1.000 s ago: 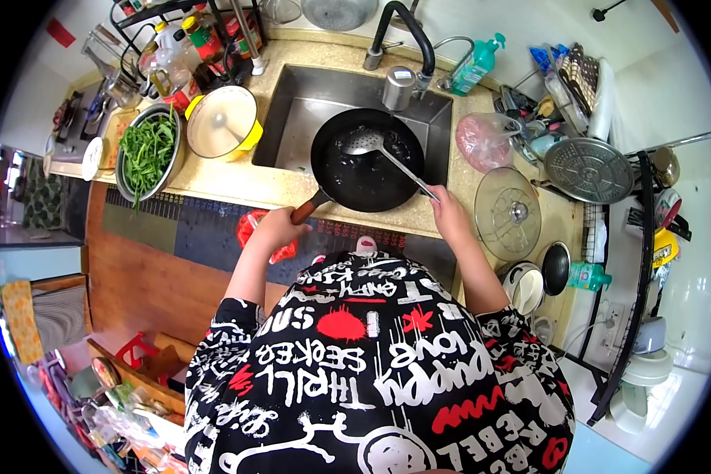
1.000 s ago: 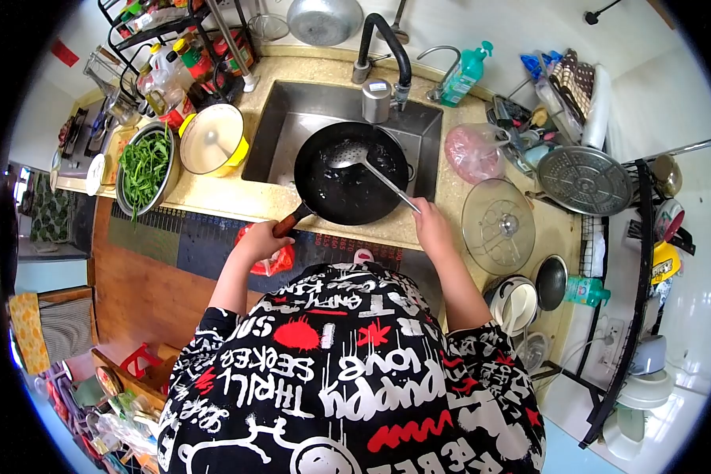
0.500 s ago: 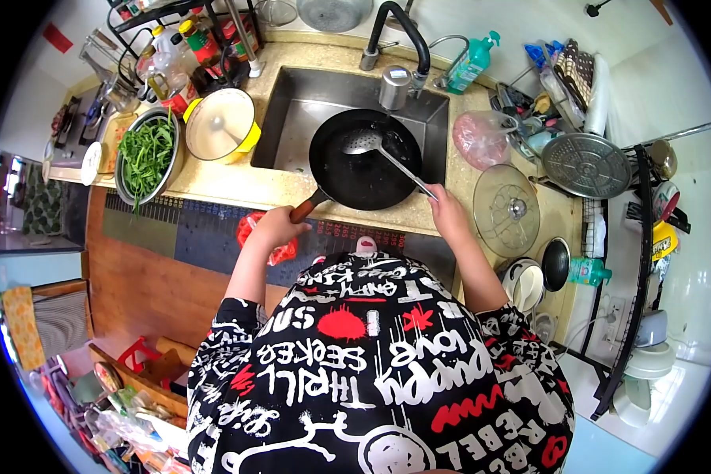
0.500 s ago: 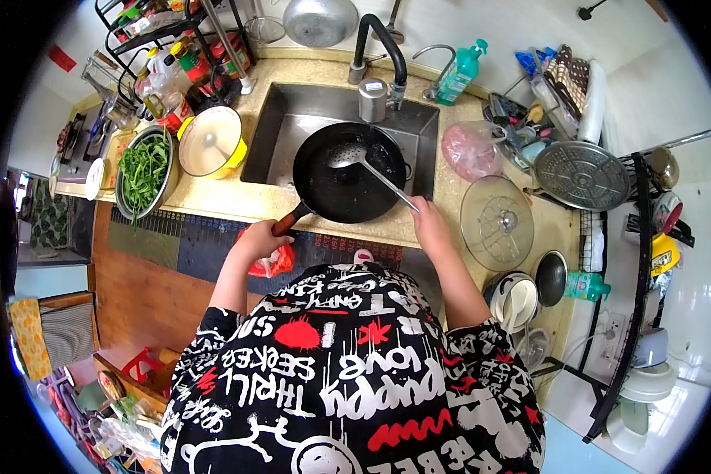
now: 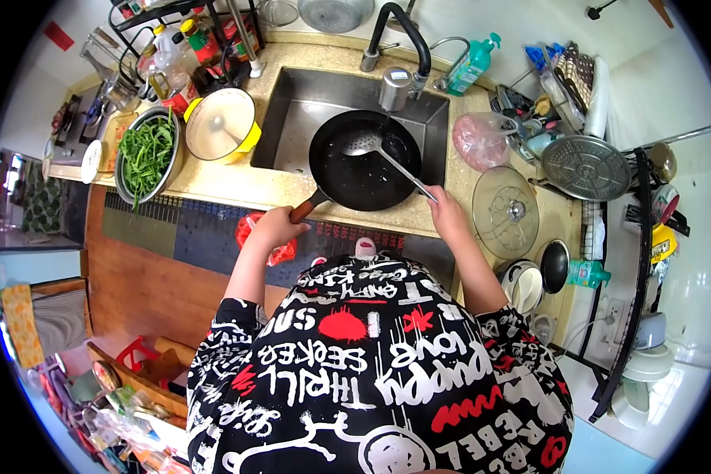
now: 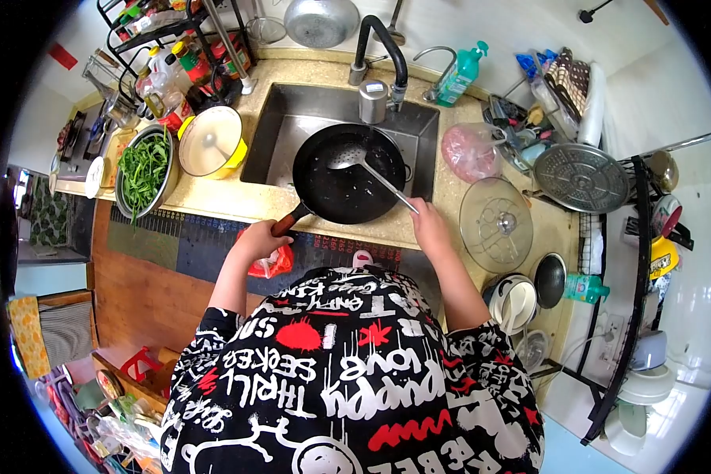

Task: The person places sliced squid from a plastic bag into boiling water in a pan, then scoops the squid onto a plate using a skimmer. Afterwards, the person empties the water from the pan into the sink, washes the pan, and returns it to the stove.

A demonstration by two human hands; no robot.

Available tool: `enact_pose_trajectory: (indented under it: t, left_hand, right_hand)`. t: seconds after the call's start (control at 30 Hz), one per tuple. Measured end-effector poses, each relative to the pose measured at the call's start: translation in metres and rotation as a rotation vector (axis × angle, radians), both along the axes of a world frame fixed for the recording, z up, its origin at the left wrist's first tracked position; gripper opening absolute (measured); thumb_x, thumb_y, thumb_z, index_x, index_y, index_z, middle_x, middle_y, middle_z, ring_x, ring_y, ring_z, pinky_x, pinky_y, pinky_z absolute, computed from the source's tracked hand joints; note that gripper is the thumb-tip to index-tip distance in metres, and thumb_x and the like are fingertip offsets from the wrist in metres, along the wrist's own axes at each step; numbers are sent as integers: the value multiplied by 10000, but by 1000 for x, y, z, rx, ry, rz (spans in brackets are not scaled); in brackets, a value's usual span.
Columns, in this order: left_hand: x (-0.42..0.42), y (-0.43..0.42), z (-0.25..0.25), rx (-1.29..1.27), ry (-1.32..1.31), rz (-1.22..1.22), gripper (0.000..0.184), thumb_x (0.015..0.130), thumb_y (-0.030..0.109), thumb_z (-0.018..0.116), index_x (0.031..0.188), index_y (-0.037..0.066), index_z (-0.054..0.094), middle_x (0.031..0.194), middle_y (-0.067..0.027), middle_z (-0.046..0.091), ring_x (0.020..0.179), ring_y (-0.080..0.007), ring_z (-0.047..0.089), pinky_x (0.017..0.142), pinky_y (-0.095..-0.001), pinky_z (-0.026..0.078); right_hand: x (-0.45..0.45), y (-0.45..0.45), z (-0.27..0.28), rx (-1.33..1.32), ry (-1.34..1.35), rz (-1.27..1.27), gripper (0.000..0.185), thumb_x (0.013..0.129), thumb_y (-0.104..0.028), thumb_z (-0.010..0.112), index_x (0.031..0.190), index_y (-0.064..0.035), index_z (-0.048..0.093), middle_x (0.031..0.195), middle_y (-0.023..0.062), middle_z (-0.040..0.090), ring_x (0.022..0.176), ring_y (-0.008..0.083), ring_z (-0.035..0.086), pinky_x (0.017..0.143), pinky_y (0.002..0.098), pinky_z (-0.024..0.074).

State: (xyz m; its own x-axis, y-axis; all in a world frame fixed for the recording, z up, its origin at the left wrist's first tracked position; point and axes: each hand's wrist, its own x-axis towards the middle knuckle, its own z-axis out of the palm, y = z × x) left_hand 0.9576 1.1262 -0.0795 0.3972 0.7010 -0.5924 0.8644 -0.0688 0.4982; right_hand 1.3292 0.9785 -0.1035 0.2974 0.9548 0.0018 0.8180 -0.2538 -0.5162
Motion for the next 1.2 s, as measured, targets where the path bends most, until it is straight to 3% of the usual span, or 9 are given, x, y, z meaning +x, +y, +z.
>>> enact_pose_trajectory:
  t: [0.07, 0.3, 0.5, 0.6, 0.77, 0.9, 1.0, 1.2]
  left_hand:
    - [0, 0, 1, -1, 3, 8, 532, 800, 365, 762, 1136, -34, 657, 1071, -251, 685, 1021, -370, 659, 908, -402, 500]
    - [-1, -4, -3, -18, 6, 41, 525, 799, 360, 758, 1145, -21, 654, 1070, -245, 686, 1029, -372, 655, 908, -409, 502]
    - [3, -8, 1, 35, 33, 40, 481, 791, 346, 756, 1104, -9, 668, 1014, -234, 693, 979, -376, 659, 866, -418, 509]
    - [3, -8, 0, 43, 15, 44, 429, 787, 340, 752, 1038, -2, 684, 958, -231, 693, 922, -375, 663, 824, -427, 512]
    - [6, -7, 4, 81, -11, 87, 355, 787, 339, 740, 974, 41, 697, 904, -219, 688, 855, -385, 656, 764, -433, 514]
    - [11, -2, 10, 19, 73, 117, 352, 801, 339, 724, 1026, 70, 698, 922, -212, 691, 881, -380, 658, 779, -436, 517]
    - [11, -2, 6, 76, 36, 130, 305, 807, 311, 732, 982, 67, 682, 830, -195, 673, 803, -369, 652, 713, -420, 505]
    - [12, 2, 4, 32, 70, 137, 313, 799, 310, 753, 976, 65, 670, 846, -180, 671, 838, -364, 646, 726, -418, 499]
  right_hand:
    - [2, 1, -2, 62, 37, 14, 205, 947, -159, 582, 1147, -117, 598, 1040, 175, 638, 949, 404, 619, 794, 467, 502]
    - [44, 45, 6, 263, 140, -22, 215, 950, -186, 613, 1133, -83, 660, 985, 145, 654, 862, 281, 647, 777, 364, 513]
    - [103, 148, 1, 212, 352, 5, 238, 982, -165, 574, 1198, -77, 622, 1044, 111, 690, 953, 193, 658, 834, 307, 511]
    - [130, 209, -29, 241, 460, 91, 244, 987, -164, 563, 1197, -54, 622, 1035, 92, 697, 974, 178, 658, 858, 299, 507]
    - [144, 267, -52, 65, 487, 19, 228, 988, -157, 561, 1177, -50, 631, 966, 64, 693, 906, 141, 644, 829, 270, 495]
    - [140, 259, -53, -53, 482, -42, 196, 980, -126, 572, 1143, -33, 631, 960, 61, 682, 878, 126, 626, 815, 259, 490]
    - [134, 232, -59, -18, 713, 19, 191, 983, -112, 565, 1142, -27, 629, 969, 51, 673, 892, 126, 620, 825, 263, 487]
    - [116, 177, -47, -90, 691, 49, 165, 984, -101, 577, 1125, -37, 634, 912, -5, 642, 813, 68, 569, 755, 215, 462]
